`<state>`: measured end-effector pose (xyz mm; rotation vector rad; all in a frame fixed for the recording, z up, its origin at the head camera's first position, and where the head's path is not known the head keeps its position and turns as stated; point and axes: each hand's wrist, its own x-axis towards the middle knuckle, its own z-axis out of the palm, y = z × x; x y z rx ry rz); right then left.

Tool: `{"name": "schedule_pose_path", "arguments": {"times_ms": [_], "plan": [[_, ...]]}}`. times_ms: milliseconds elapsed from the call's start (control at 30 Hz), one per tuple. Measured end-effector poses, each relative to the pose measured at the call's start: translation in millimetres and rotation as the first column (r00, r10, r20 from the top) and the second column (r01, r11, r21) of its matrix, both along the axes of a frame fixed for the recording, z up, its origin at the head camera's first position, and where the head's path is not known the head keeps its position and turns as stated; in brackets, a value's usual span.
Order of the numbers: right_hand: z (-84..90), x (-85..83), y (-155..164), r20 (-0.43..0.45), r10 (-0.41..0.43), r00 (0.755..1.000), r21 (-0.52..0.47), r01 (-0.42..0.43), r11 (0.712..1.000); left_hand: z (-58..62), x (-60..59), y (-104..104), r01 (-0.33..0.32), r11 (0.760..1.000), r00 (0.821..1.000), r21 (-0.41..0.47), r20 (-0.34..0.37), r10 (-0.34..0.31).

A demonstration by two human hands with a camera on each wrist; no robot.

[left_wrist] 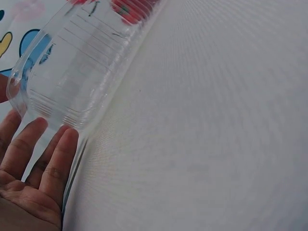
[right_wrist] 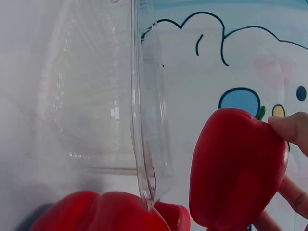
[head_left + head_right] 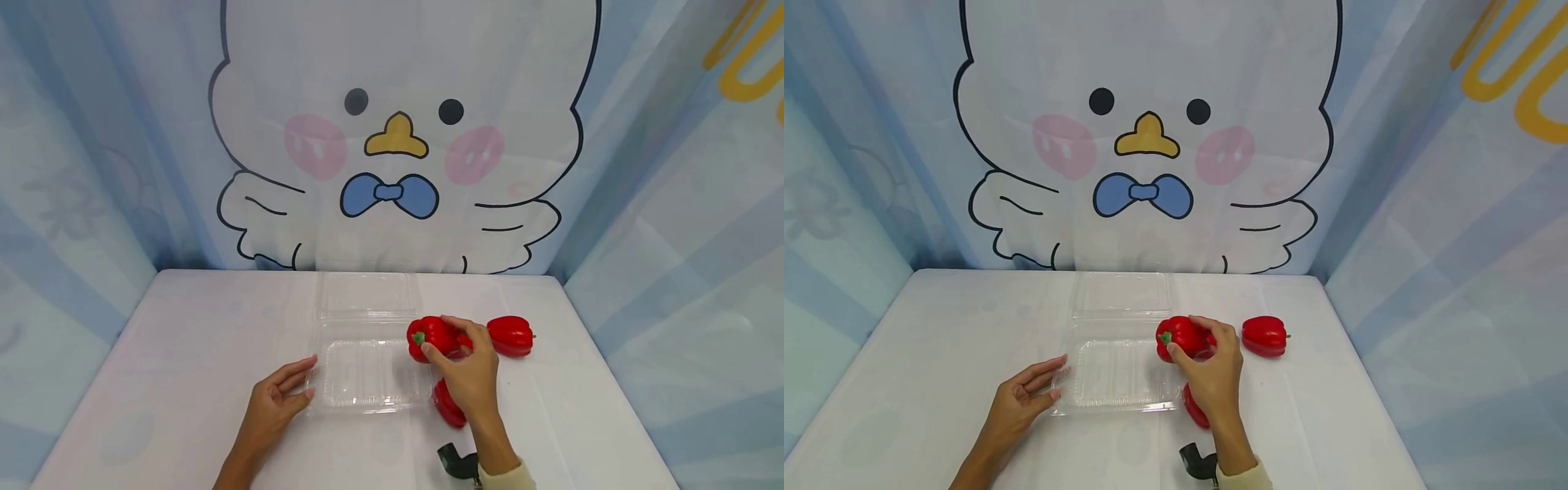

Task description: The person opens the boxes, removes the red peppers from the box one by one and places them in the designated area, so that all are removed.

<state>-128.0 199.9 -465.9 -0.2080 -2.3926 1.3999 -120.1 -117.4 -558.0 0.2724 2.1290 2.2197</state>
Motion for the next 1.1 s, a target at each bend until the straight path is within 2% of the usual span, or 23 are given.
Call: {"name": "schedule_pose_path", "arguments": {"times_ms": [567,1100], "plan": [[1.0,4.0,27,0.018,-0.099,0.995,-0.010,0.099,0.995,-0.2,-1.2,0,0.006,1.000,1.000,0.010,-0.008,-0.006],[-10.9,12.6,46,0.025,-0.179,0.984,0.016,0.179,0.984,-0.8,-1.7,0,0.003,1.000,1.000,0.004,0.001,-0.003]]}}
